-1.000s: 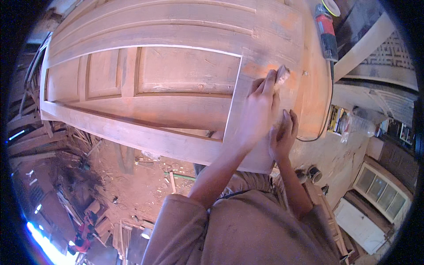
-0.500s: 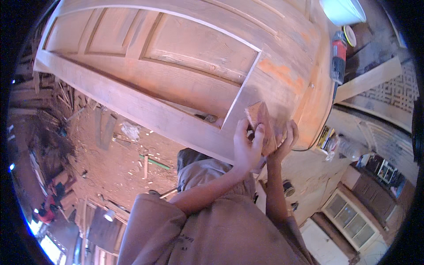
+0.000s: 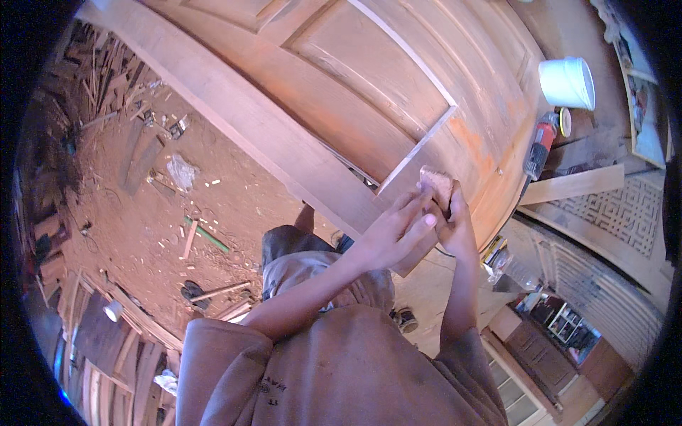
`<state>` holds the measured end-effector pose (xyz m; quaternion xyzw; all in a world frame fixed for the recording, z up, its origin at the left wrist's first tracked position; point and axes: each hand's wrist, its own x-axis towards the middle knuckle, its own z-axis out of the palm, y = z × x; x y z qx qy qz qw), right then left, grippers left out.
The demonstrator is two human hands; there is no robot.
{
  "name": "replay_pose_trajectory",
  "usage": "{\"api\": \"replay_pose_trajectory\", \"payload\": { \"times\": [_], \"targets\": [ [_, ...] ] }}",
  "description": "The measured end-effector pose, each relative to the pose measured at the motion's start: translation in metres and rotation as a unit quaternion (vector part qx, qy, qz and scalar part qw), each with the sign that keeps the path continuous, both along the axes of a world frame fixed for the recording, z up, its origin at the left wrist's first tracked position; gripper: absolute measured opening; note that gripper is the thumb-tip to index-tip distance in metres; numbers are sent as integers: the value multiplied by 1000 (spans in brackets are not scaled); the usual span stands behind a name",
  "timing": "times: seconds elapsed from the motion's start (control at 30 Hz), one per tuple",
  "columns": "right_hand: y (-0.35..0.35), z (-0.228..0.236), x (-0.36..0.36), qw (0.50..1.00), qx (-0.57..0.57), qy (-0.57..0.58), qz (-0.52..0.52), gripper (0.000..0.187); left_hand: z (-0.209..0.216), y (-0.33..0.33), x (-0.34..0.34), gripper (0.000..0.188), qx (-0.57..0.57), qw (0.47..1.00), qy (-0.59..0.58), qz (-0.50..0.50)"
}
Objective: The person sands the surface and recessed panels of a large wooden door by hand with a block and then using an electric orbital sander.
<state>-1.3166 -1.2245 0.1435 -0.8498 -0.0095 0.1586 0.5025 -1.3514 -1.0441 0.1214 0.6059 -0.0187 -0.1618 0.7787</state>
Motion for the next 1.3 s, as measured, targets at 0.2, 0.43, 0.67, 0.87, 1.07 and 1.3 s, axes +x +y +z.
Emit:
{"api": "replay_pose_trajectory", "payload": {
  "times": [0.2,0.43,0.67,0.87,1.07,1.3],
  "targets": [
    [-29,19,73,955,-269,-96,79,37,2,50,-49,35,28,980,84,176],
    [-25,-17,130,725,-478,-317,382,54,-53,51,-63,27,80,820,198,531],
    [-29,-30,132,752,-473,-287,357,49,-79,14,-18,41,146,821,171,525],
    [7,-33,86,747,-445,-291,399,44,-84,8,-13,36,158,788,164,573],
    [-1,-5,138,753,-365,-183,516,41,-93,7,-16,37,136,787,156,581],
    [22,-14,113,726,-288,-238,578,43,-97,7,-18,40,128,788,169,579]
  ]
}}
